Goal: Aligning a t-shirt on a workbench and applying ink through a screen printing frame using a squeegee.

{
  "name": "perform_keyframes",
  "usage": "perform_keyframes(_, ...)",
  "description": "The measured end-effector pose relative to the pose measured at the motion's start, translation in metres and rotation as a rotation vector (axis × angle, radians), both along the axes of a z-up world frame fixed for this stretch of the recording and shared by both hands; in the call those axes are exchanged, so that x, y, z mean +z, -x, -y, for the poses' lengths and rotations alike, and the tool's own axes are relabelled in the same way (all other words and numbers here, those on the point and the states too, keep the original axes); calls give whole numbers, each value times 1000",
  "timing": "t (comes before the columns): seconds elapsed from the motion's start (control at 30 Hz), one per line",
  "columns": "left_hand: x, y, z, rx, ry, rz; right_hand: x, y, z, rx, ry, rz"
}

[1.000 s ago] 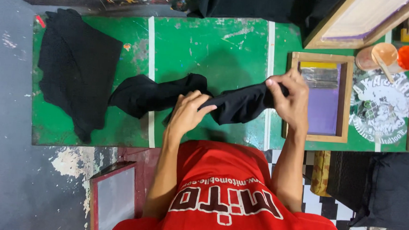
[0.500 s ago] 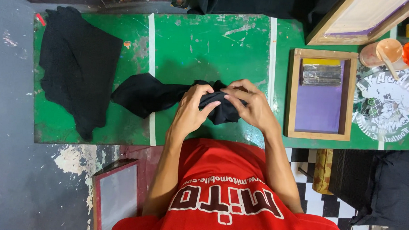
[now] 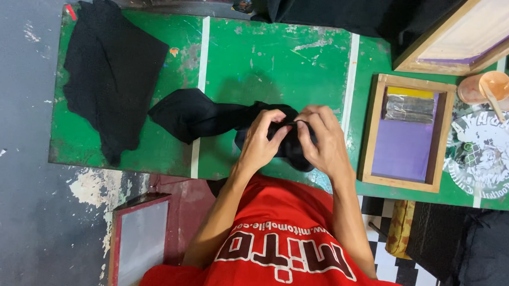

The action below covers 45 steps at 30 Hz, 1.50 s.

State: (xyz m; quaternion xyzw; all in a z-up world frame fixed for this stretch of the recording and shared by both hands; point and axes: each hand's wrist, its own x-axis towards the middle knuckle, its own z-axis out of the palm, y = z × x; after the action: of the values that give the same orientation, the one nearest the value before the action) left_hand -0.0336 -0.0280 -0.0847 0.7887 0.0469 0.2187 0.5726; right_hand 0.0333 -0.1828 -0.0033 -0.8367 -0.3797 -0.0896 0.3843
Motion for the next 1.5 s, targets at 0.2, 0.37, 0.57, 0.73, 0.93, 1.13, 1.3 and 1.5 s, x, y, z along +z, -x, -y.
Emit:
perform_keyframes(0.2, 7, 4, -6, 6, 21, -60, 0, -2, 7, -4, -24, -379)
perform_keyframes(0.37, 7, 7, -9, -71, -214, 2, -2, -10, 17, 33, 166, -422)
perform_keyframes(0.57, -15, 12, -7, 5, -395, 29, -3, -13, 37, -104, -181, -244)
perform_keyframes(0.73, 10, 10, -5, 38, -368, 94, 2, -19, 48, -279, -251, -292)
perform_keyframes(0.93, 26, 14, -24, 46, 147, -159, 16, -37, 74, -78, 207, -739)
perform_keyframes(1.13, 57, 12, -29, -274, -219, -218, 15, -49, 85, 137, 204, -220)
perform_keyframes(1.3, -1, 2, -9, -447, -304, -440, 25, -33, 23, -485, 141, -685)
perform_keyframes(1.5, -82, 2, -15, -489, 663, -328, -51, -25, 32, 59, -645, -847)
